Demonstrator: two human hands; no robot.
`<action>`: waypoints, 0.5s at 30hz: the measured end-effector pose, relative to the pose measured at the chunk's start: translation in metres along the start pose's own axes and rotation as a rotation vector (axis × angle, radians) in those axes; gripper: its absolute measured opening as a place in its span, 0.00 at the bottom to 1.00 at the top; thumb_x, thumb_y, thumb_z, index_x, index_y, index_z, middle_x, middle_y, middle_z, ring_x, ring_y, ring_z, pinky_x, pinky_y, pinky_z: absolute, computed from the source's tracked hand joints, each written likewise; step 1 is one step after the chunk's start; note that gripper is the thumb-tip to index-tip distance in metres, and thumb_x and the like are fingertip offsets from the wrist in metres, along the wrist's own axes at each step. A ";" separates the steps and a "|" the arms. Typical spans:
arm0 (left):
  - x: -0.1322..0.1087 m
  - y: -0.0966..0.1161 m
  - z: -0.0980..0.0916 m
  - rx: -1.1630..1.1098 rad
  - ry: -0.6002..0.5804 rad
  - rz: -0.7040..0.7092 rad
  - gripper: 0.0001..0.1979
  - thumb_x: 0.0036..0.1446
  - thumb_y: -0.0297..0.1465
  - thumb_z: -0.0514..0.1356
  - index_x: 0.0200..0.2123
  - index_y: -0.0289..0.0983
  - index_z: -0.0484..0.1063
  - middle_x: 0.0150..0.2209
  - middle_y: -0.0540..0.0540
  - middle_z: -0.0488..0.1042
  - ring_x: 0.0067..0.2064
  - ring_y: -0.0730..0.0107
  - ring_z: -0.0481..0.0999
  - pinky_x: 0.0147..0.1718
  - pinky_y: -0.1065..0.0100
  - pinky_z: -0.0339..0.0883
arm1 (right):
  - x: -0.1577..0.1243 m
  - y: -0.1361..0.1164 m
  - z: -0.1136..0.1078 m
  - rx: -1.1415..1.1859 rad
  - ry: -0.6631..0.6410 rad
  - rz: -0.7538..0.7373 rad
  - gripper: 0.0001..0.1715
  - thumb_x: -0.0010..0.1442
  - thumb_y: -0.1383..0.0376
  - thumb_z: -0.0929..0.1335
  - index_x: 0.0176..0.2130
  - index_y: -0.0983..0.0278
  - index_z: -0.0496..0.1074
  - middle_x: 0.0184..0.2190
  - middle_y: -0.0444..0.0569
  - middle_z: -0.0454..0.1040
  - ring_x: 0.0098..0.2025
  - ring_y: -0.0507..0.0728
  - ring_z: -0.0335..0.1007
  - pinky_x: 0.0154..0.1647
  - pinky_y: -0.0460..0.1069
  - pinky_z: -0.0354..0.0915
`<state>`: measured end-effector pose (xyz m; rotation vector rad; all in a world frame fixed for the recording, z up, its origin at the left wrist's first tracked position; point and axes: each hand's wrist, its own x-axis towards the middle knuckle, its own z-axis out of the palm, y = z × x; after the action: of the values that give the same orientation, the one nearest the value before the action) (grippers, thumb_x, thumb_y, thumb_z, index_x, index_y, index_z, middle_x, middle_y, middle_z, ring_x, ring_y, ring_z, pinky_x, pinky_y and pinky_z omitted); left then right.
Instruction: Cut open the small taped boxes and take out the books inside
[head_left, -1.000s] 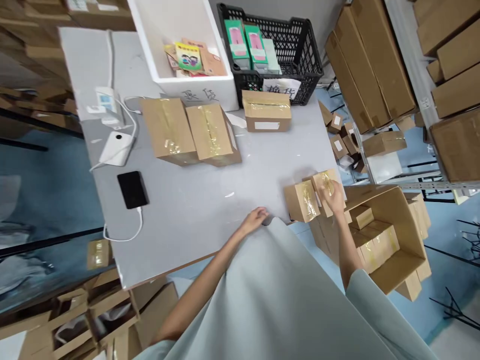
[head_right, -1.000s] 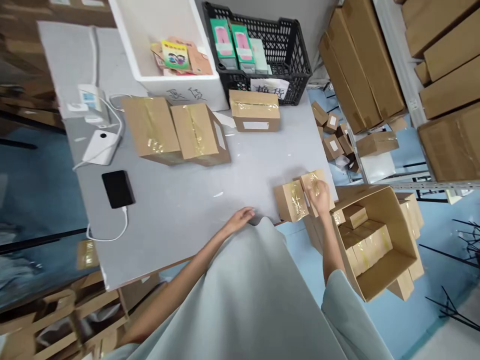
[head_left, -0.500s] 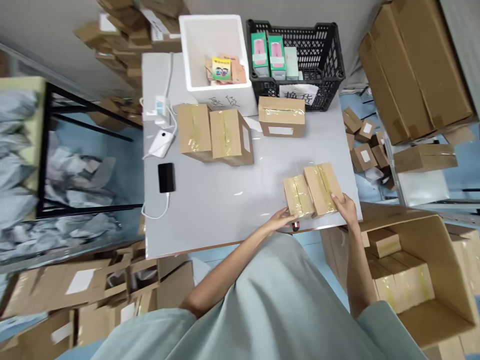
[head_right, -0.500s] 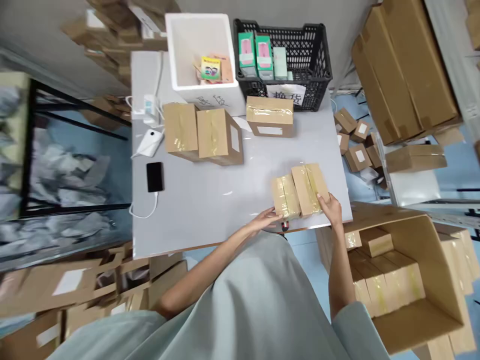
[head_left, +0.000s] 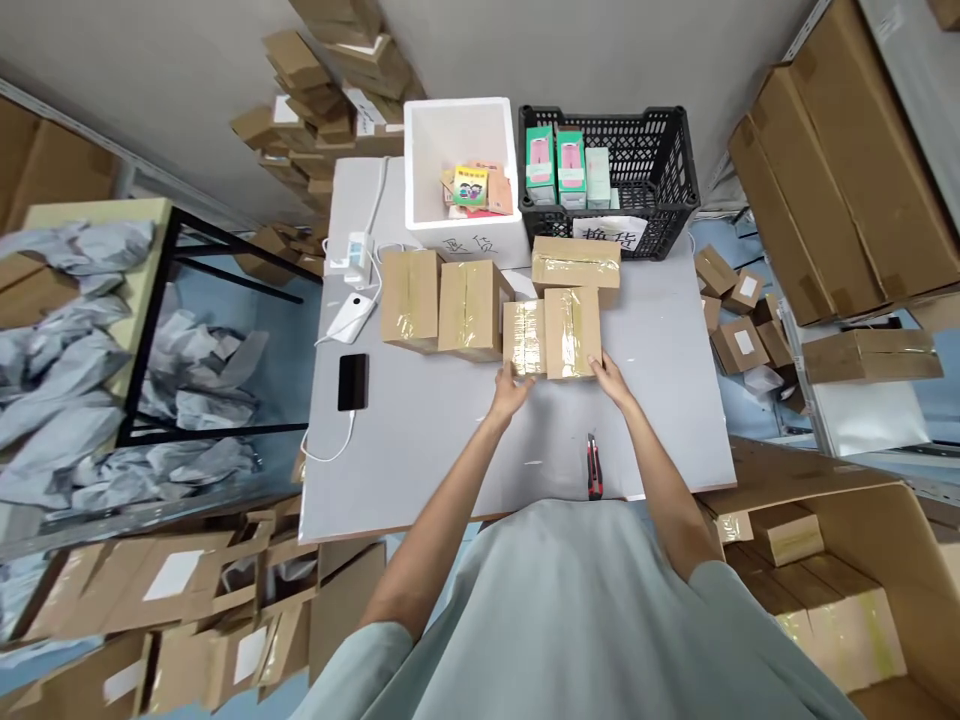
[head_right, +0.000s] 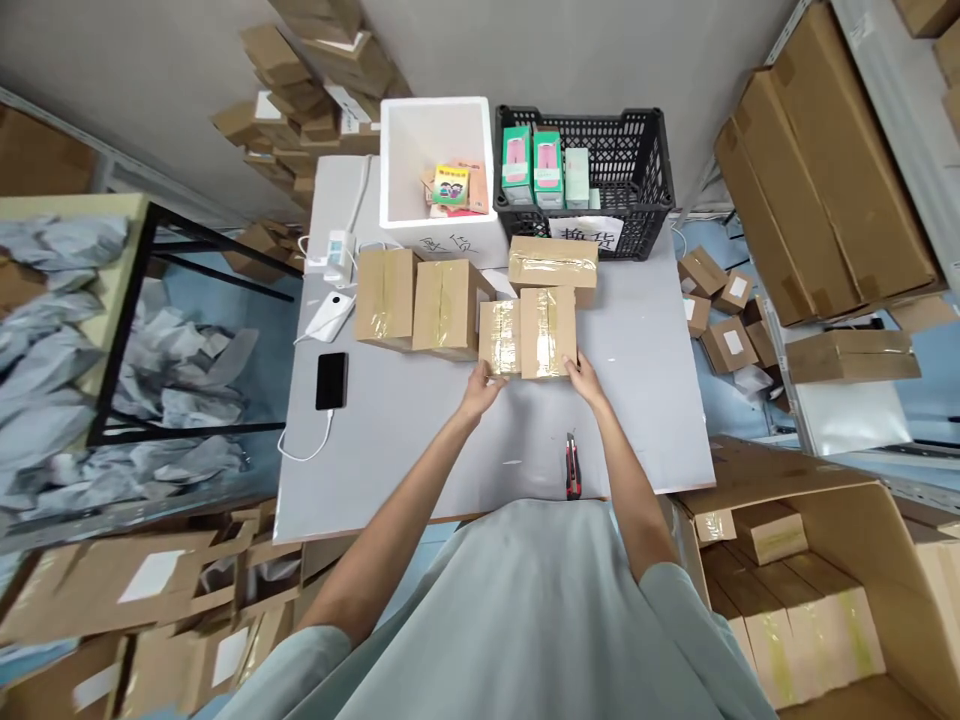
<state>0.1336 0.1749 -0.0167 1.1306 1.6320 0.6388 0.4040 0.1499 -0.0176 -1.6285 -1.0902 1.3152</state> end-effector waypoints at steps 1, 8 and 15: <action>-0.003 -0.001 0.002 0.133 0.003 -0.024 0.43 0.59 0.41 0.73 0.74 0.37 0.66 0.76 0.27 0.66 0.80 0.34 0.60 0.77 0.39 0.58 | 0.000 0.003 0.001 -0.018 0.002 0.007 0.53 0.72 0.32 0.65 0.77 0.63 0.69 0.71 0.59 0.78 0.74 0.66 0.75 0.79 0.61 0.65; -0.007 0.025 0.029 0.702 -0.226 0.352 0.66 0.58 0.55 0.76 0.87 0.41 0.44 0.87 0.31 0.30 0.87 0.27 0.25 0.82 0.32 0.33 | 0.019 0.008 -0.013 -0.244 0.084 0.018 0.44 0.77 0.38 0.62 0.73 0.66 0.72 0.71 0.64 0.78 0.73 0.69 0.75 0.75 0.65 0.71; 0.009 0.048 0.048 0.856 -0.362 0.246 0.65 0.62 0.60 0.71 0.87 0.41 0.40 0.87 0.27 0.28 0.86 0.23 0.25 0.79 0.24 0.28 | 0.149 -0.064 -0.060 -0.858 0.069 -0.272 0.52 0.69 0.67 0.75 0.83 0.67 0.56 0.86 0.66 0.47 0.88 0.75 0.40 0.86 0.71 0.48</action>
<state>0.1954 0.1982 0.0023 1.9489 1.4709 -0.1710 0.4693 0.3092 0.0028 -1.9795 -1.9119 0.6150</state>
